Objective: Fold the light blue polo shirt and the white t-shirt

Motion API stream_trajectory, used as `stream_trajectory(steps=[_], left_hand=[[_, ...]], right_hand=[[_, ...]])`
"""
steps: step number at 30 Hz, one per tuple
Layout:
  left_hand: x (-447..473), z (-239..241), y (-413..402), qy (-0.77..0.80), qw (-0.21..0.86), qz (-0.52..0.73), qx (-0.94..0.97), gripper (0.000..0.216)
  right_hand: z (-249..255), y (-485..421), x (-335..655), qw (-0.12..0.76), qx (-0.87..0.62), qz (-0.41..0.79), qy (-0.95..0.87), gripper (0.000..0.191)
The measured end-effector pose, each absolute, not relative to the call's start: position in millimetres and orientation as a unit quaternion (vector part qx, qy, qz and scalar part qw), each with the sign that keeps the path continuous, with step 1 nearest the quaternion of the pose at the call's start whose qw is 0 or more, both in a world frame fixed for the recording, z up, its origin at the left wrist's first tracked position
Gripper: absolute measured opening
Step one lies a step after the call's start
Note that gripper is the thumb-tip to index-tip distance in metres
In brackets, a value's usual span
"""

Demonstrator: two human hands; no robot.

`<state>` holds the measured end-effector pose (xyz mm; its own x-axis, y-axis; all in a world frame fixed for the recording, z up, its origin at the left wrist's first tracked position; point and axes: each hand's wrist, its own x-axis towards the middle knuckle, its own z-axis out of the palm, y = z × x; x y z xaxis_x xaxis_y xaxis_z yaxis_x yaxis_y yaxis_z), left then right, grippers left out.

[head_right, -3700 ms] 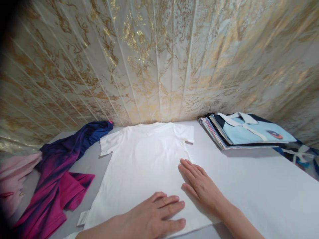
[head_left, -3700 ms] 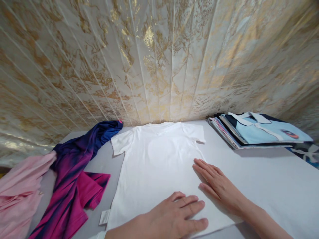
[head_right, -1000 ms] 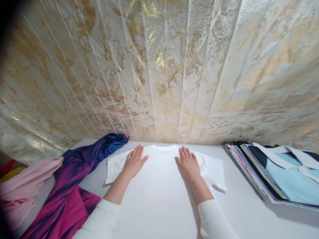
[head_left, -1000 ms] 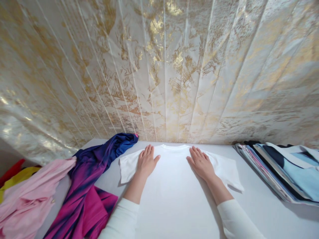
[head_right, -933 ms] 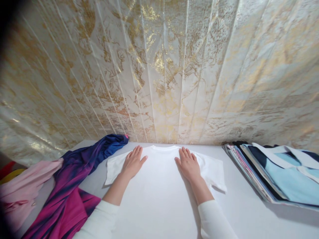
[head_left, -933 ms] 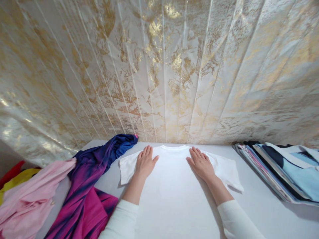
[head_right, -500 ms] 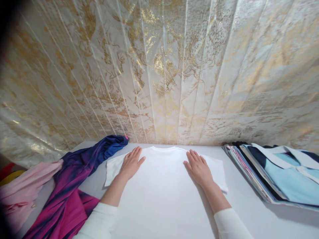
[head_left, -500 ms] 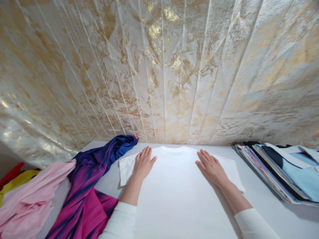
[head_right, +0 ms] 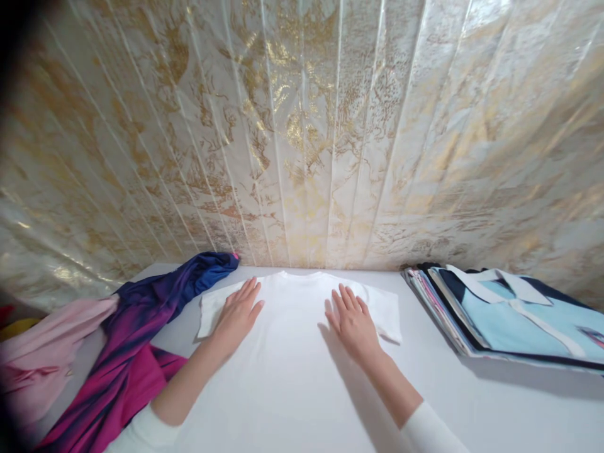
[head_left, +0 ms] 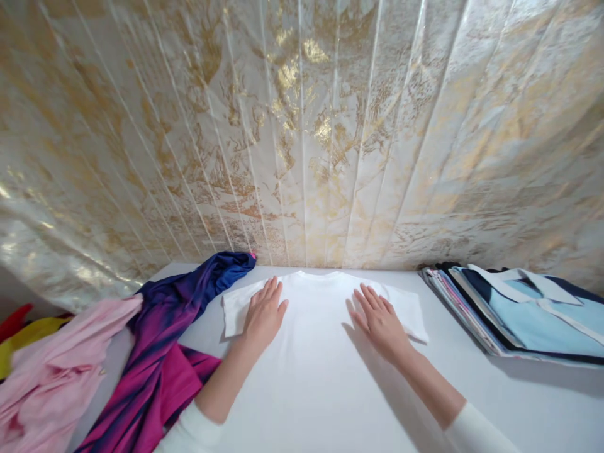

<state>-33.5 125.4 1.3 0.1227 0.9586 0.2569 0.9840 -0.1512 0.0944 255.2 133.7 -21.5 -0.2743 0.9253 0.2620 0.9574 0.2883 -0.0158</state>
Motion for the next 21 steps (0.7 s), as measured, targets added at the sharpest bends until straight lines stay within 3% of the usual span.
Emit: stream_trajectory(steps=[7, 21], left_hand=[[-45.2, -24.7, -8.1, -0.522, 0.083, -0.149, -0.835, 0.064], [-54.2, -9.8, -42.0, -0.549, 0.04, -0.105, -0.828, 0.054]], right_hand=[[-60.6, 37.1, 268.7, 0.14, -0.527, -0.079, -0.834, 0.061], [-49.7, 17.9, 287.0, 0.125, -0.554, -0.067, -0.82, 0.061]])
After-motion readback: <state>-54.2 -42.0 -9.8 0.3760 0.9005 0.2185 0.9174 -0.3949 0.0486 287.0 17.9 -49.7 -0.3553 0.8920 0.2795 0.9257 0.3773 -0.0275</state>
